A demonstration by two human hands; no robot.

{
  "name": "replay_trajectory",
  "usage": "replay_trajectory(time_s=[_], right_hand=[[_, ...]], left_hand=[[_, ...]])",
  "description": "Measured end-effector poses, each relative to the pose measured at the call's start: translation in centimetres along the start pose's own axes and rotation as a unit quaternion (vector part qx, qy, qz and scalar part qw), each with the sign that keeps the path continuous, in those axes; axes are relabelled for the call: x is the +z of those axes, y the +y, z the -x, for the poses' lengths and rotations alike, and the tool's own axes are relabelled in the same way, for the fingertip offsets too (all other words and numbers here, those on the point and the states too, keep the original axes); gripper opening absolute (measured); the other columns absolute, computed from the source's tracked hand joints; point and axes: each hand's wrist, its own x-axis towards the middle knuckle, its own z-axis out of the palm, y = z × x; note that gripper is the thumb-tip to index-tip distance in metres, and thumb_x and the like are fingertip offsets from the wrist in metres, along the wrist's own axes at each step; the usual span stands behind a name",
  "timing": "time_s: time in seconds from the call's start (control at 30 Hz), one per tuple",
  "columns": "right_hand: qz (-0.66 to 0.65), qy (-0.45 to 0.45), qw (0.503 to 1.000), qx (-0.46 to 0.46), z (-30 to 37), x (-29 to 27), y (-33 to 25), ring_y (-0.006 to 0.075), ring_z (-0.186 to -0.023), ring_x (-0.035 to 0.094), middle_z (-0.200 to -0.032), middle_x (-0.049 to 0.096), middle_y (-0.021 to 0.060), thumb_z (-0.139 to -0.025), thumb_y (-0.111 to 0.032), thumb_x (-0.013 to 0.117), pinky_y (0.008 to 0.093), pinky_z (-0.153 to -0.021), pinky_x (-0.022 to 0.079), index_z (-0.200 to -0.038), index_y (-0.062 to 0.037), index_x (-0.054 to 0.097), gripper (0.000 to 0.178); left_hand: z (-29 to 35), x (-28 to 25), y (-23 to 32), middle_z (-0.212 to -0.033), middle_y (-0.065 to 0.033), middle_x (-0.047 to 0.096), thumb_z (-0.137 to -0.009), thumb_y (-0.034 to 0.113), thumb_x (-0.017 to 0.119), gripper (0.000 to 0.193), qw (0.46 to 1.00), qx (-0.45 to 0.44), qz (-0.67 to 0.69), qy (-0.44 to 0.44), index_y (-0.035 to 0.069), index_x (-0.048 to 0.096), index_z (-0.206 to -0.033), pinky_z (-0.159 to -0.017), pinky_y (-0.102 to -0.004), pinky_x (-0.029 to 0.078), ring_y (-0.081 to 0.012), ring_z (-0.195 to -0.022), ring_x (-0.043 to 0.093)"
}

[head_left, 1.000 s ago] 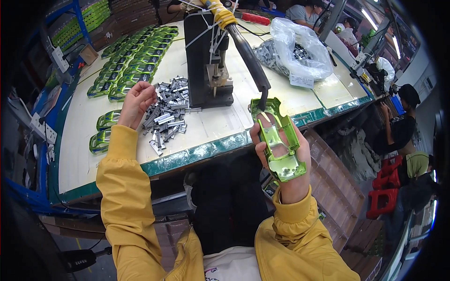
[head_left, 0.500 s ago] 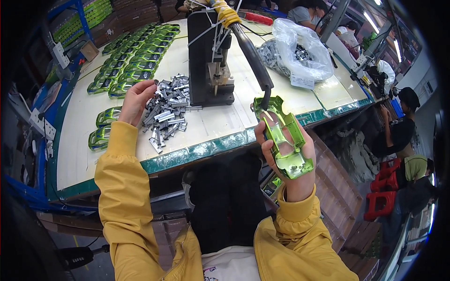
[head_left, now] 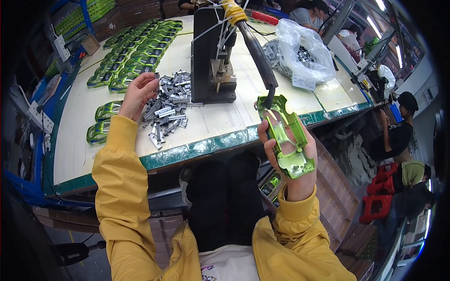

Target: The person assembles toy cars by hand, attaching chassis and small metal parts to toy car bodies.

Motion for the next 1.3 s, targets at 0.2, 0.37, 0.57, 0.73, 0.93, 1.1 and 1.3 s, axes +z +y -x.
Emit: replay_trajectory(time_s=[0.2, 0.37, 0.57, 0.73, 0.93, 1.1, 1.3], right_hand=[[0.022, -0.007, 1.0, -0.015, 0.0, 0.0, 0.1, 0.0297, -0.099, 0.041, -0.102, 0.048, 0.0169, -0.087, -0.025, 0.032, 0.0399, -0.066, 0.046, -0.106, 0.0007, 0.045, 0.035], [0.036, -0.002, 0.999, -0.019, 0.0, 0.0, 0.2, 0.0299, -0.099, 0.041, -0.102, 0.048, 0.0165, -0.088, -0.025, 0.031, 0.039, -0.067, 0.047, -0.107, 0.0003, 0.045, 0.035], [0.039, 0.0, 0.999, -0.028, 0.1, -0.1, 0.4, 0.0294, -0.099, 0.042, -0.103, 0.048, 0.0158, -0.088, -0.026, 0.031, 0.0384, -0.067, 0.047, -0.107, -0.0003, 0.044, 0.035], [0.047, 0.003, 0.998, -0.032, 0.1, 0.0, 0.6, 0.0296, -0.1, 0.042, -0.103, 0.048, 0.0152, -0.088, -0.026, 0.031, 0.0383, -0.068, 0.047, -0.108, -0.0007, 0.044, 0.035], [0.052, 0.004, 0.998, -0.029, -0.6, -0.7, 0.8, 0.0295, -0.1, 0.042, -0.104, 0.047, 0.0157, -0.088, -0.026, 0.031, 0.0378, -0.069, 0.047, -0.106, 0.0011, 0.045, 0.036], [0.03, 0.01, 0.999, 0.019, -1.2, -1.1, 1.5, 0.0288, -0.1, 0.043, -0.105, 0.048, 0.0166, -0.087, -0.025, 0.03, 0.0379, -0.069, 0.047, -0.105, 0.002, 0.046, 0.036], [0.0, 0.002, 0.999, 0.034, -1.0, -0.5, 1.8, 0.0278, -0.1, 0.042, -0.104, 0.047, 0.0169, -0.087, -0.024, 0.032, 0.0377, -0.068, 0.046, -0.106, 0.0023, 0.045, 0.035]], left_hand=[[0.0, 0.2, 0.1, -0.079, 0.0018, 0.054, -0.076, 0.011, 0.058, 0.018, 1.0, -0.009, -0.016, -0.007, 0.007, 0.051, -0.092, -0.056, -0.0184, 0.042, -0.0045, -0.069, 0.05], [0.1, 0.2, 0.2, -0.077, 0.0013, 0.053, -0.076, 0.011, 0.057, 0.018, 0.999, -0.019, -0.029, -0.001, 0.006, 0.051, -0.092, -0.053, -0.0186, 0.042, -0.0048, -0.065, 0.05], [0.2, 0.3, 0.3, -0.074, 0.0011, 0.053, -0.075, 0.01, 0.058, 0.013, 0.999, -0.017, -0.023, -0.021, 0.007, 0.049, -0.084, -0.052, -0.0188, 0.042, -0.006, -0.064, 0.051], [0.3, 0.3, 0.3, -0.073, 0.0012, 0.053, -0.075, 0.01, 0.058, 0.012, 0.999, -0.016, -0.027, -0.031, 0.008, 0.048, -0.08, -0.052, -0.0191, 0.042, -0.0065, -0.064, 0.052], [0.2, 0.4, 0.5, -0.073, 0.0006, 0.053, -0.075, 0.01, 0.057, 0.011, 0.999, -0.001, -0.004, -0.034, 0.008, 0.048, -0.08, -0.053, -0.0196, 0.043, -0.0068, -0.064, 0.052], [0.2, 0.3, 0.6, -0.073, 0.0008, 0.053, -0.076, 0.011, 0.057, 0.01, 1.0, 0.014, 0.009, -0.026, 0.008, 0.049, -0.08, -0.054, -0.0197, 0.044, -0.0067, -0.065, 0.052], [0.2, 0.2, 0.4, -0.074, 0.0015, 0.053, -0.077, 0.013, 0.056, 0.01, 0.999, 0.015, -0.008, -0.031, 0.008, 0.05, -0.082, -0.055, -0.0191, 0.044, -0.0063, -0.068, 0.052]])
